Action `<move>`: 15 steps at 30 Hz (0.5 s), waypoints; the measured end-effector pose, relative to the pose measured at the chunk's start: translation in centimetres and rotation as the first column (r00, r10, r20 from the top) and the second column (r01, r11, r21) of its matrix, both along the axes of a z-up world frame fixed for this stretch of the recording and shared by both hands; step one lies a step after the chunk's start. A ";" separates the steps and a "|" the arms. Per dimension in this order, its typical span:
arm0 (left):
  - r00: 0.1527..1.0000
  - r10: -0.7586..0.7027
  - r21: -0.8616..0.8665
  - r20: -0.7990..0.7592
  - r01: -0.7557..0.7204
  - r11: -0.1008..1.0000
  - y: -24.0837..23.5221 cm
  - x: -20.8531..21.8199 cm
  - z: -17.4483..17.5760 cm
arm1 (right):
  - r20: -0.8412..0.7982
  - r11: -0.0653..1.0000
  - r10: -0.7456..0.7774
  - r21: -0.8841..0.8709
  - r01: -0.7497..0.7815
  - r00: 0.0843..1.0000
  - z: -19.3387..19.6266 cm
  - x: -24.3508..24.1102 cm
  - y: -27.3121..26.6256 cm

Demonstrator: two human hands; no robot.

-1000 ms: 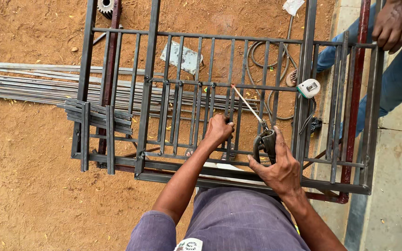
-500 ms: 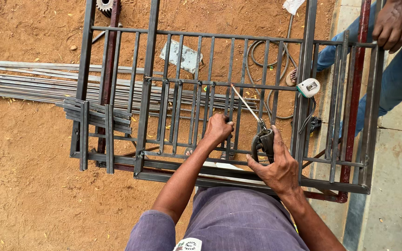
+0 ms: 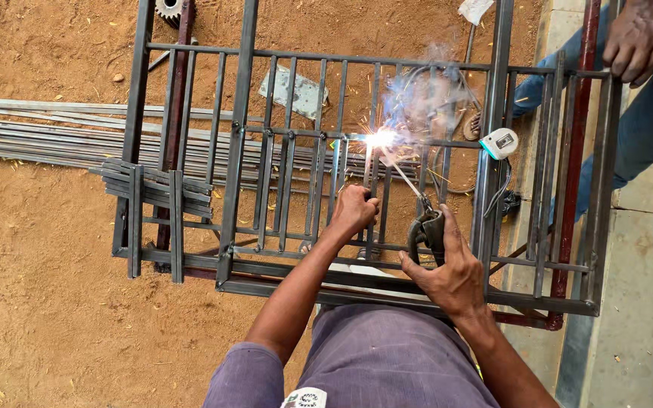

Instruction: The person welds vertical metal bars onto a horizontal metal frame structure. They repeatedly measure the spacing between bars using a tape measure, adjust the position of the bars, and apply welds at the intersection points using a handheld welding tool. The process involves precise alignment and securing of multiple bars to the frame.

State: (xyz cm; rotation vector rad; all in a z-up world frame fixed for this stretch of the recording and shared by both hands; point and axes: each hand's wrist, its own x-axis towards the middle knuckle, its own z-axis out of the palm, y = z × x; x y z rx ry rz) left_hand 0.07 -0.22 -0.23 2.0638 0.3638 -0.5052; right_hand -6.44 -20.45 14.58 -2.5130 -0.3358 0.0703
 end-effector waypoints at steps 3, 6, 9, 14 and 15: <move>0.999 0.023 0.003 -0.030 -0.023 1.000 0.0 0.0 0.3 | -0.007 1.000 0.006 0.001 -0.006 1.000 -0.2 0.0 -0.1; 1.000 0.010 0.045 0.011 -0.011 0.999 0.1 0.0 0.6 | -0.007 1.000 0.002 0.000 -0.002 1.000 -0.2 0.0 -0.1; 0.996 0.056 -0.049 -0.066 -0.059 0.997 0.0 0.0 0.3 | -0.027 1.000 -0.009 0.014 0.009 1.000 0.0 0.0 0.0; 0.993 0.043 -0.022 -0.108 -0.045 0.999 0.0 -0.1 -1.9 | 0.091 0.999 -0.002 0.040 -0.002 0.996 -0.5 -0.4 -0.7; 0.989 0.043 -0.009 -0.144 -0.045 0.999 0.0 0.1 -2.2 | 0.078 0.998 -0.006 0.058 0.002 0.997 -0.9 -0.4 -0.9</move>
